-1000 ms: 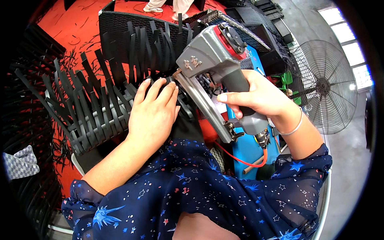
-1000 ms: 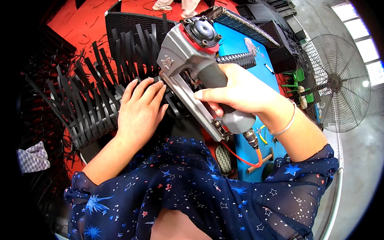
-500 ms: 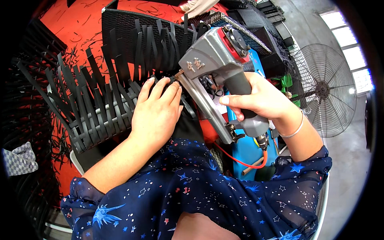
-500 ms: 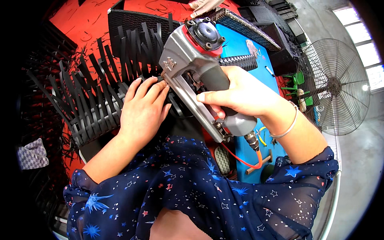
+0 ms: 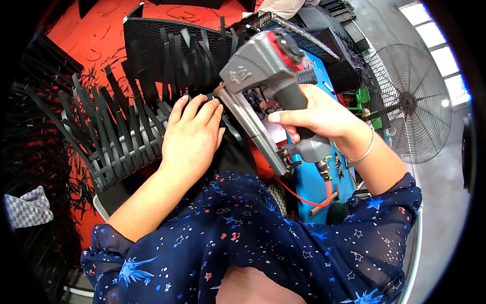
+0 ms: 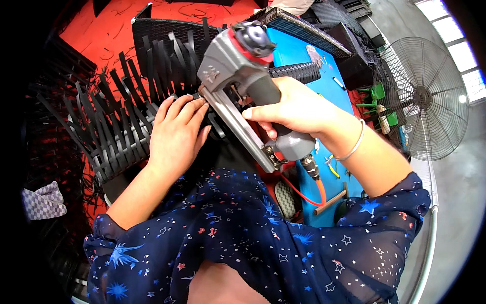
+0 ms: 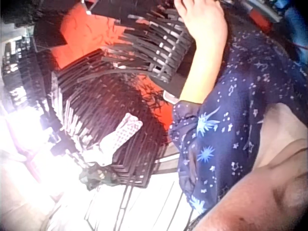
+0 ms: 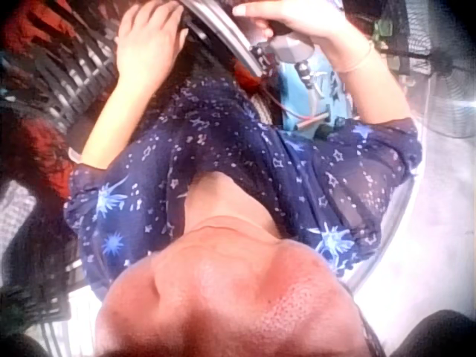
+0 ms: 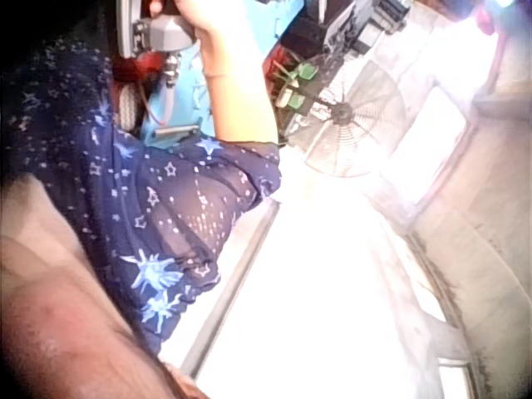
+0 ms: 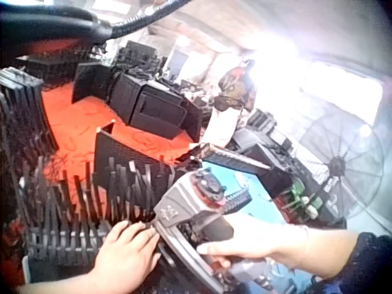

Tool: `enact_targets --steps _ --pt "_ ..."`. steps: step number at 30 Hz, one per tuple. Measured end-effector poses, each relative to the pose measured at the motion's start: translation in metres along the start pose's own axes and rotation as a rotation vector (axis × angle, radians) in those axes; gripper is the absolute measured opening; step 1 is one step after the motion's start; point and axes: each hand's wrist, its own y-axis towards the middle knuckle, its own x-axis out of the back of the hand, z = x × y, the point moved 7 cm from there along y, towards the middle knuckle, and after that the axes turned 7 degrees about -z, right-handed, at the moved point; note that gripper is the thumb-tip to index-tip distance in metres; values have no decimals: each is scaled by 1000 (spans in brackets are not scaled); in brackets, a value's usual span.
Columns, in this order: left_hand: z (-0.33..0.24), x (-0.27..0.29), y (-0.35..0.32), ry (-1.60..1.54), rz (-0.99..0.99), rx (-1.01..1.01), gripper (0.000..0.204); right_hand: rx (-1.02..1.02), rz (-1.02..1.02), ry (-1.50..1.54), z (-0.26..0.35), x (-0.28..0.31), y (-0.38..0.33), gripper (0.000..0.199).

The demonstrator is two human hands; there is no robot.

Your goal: The person weaves black plastic strips into a chair frame using a pneumatic nail gun to secure the weave. They repeatedly thread the strips through the frame and use the nail gun to fasten them in place.

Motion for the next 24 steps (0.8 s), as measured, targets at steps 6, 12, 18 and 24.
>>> enact_targets --steps 6,12,18,24 --pt "9 20 -6 7 -3 44 54 130 -274 268 -43 20 -39 41" --pt "21 39 -9 43 3 48 53 124 -509 707 -160 45 -97 51" --pt "37 55 -14 42 -6 33 48 -32 -638 952 -287 42 -105 43" --pt "40 50 -15 92 7 -5 45 -39 -687 1222 -398 60 -101 40"
